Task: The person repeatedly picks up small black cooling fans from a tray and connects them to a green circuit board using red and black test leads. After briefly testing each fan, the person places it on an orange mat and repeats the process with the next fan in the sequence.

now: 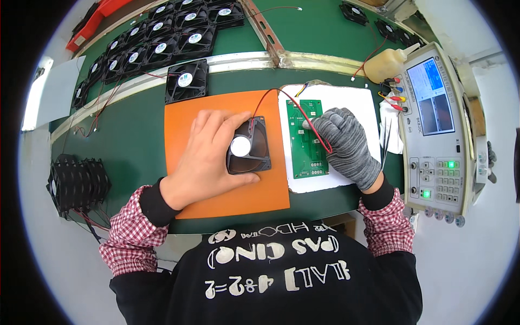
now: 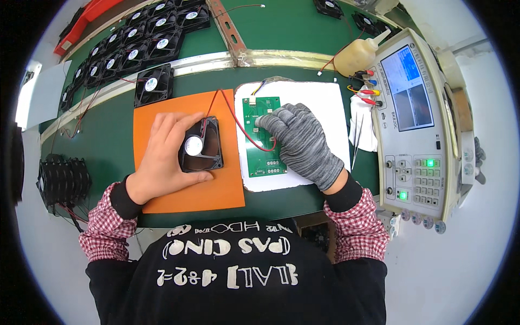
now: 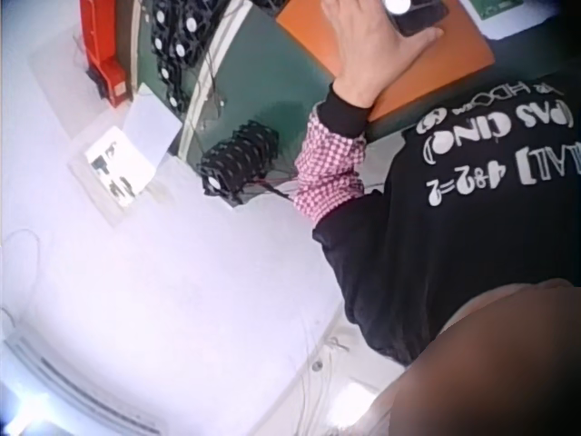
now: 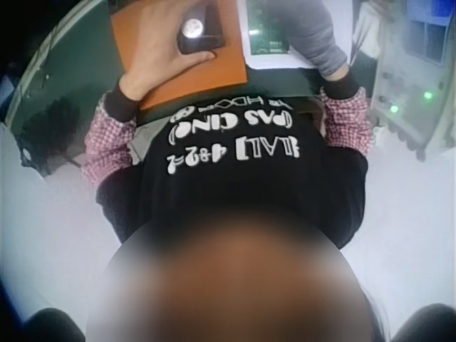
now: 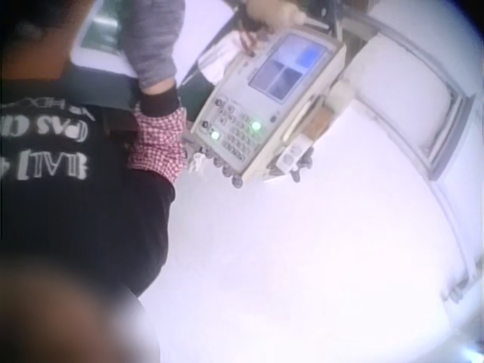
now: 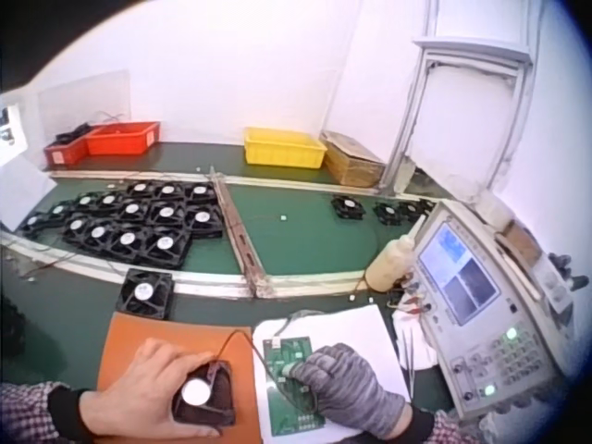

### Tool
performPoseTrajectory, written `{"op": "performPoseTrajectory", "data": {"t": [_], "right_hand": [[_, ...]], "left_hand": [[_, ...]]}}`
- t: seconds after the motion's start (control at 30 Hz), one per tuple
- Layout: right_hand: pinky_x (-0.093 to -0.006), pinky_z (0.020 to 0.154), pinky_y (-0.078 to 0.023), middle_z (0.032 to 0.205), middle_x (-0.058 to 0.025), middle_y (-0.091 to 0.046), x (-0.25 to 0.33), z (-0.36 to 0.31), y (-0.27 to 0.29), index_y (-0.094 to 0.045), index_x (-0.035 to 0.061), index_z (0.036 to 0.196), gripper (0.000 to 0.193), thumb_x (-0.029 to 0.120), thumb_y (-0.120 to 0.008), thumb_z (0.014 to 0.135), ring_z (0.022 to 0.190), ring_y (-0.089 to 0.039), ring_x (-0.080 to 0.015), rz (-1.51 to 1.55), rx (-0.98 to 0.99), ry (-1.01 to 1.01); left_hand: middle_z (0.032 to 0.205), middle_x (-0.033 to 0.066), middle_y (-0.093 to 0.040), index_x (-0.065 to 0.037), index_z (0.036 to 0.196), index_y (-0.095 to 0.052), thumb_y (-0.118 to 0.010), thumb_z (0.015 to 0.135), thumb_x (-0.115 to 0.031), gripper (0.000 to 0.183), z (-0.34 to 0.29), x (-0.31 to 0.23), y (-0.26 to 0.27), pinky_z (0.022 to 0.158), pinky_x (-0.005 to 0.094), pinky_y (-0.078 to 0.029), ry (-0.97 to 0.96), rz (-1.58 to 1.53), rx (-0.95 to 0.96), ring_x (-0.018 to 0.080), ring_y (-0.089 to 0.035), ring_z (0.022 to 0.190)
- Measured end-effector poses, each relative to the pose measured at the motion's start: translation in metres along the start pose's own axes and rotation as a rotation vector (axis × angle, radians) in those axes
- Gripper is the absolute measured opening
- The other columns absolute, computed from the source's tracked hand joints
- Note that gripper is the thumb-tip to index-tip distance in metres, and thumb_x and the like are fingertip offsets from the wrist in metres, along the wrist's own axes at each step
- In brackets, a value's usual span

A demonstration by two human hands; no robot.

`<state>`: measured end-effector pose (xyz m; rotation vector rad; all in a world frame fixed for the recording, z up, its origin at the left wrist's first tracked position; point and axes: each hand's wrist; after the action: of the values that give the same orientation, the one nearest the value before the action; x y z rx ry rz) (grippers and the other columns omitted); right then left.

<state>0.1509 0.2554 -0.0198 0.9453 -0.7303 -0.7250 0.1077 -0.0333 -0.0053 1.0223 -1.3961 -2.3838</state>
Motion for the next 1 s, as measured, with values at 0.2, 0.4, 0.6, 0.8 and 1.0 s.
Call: {"op": "performPoseTrajectory", "data": {"t": [0.2, 0.4, 0.6, 0.8, 1.0], "right_hand": [[-0.0392, 0.086, -0.050, 0.093, -0.0098, -0.061, -0.016, -0.006, -0.008, -0.068, 0.0057, 0.101, 0.021, 0.001, -0.067, 0.081, 0.095, -0.061, -0.0295, 0.385, -0.065, -0.203], [-0.0347, 0.084, -0.052, 0.093, -0.0089, -0.061, -0.013, 0.001, 0.010, -0.069, 0.0023, 0.097, 0.015, 0.003, -0.070, 0.082, 0.090, -0.063, -0.0240, 0.493, 0.021, -0.252], [-0.0372, 0.077, -0.052, 0.090, -0.0108, -0.062, -0.006, 0.001, -0.005, -0.068, 0.0049, 0.094, 0.017, 0.007, -0.073, 0.078, 0.087, -0.063, -0.0306, 0.335, -0.103, -0.195], [-0.0296, 0.070, -0.051, 0.090, -0.0076, -0.067, -0.007, -0.008, -0.010, -0.066, 0.0032, 0.099, 0.009, 0.005, -0.066, 0.089, 0.075, -0.064, -0.0188, 0.544, -0.290, -0.249], [-0.0257, 0.070, -0.050, 0.090, -0.0046, -0.066, -0.009, -0.007, 0.005, -0.065, 0.0017, 0.107, 0.017, 0.008, -0.067, 0.091, 0.080, -0.061, -0.0108, 0.749, -0.503, -0.600]], "left_hand": [[0.118, 0.0176, -0.061, 0.002, 0.121, -0.060, -0.080, 0.071, -0.032, 0.064, -0.018, -0.036, 0.042, 0.085, 0.0416, -0.045, -0.421, 0.046, -0.315, 0.0316, -0.057, 0.096], [0.104, 0.0238, -0.063, 0.009, 0.116, -0.055, -0.066, 0.080, -0.054, 0.073, -0.026, -0.048, 0.074, 0.069, 0.0388, -0.052, 0.039, -0.870, 0.084, 0.0334, -0.064, 0.085], [0.109, 0.0209, -0.063, 0.004, 0.118, -0.055, -0.070, 0.080, -0.046, 0.065, -0.016, -0.049, 0.048, 0.066, 0.0388, -0.050, -0.607, 0.228, -0.684, 0.0312, -0.062, 0.083], [0.130, 0.0247, -0.054, -0.004, 0.131, -0.050, -0.070, 0.083, -0.039, 0.063, 0.105, -0.028, 0.039, 0.099, 0.0476, -0.045, -0.516, 0.320, -0.648, 0.0380, -0.055, 0.119], [0.113, 0.0214, -0.057, -0.007, 0.131, -0.052, -0.081, 0.069, -0.049, 0.080, 0.084, 0.048, 0.028, 0.094, 0.0461, -0.046, 0.577, 0.767, 0.023, 0.0389, -0.056, 0.111]]}}
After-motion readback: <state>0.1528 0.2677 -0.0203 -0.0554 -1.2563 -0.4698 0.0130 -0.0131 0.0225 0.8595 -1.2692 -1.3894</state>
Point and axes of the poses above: each hand's wrist, its own z-axis towards the middle knuckle, its own y-axis out of the back of the hand, x = y × z
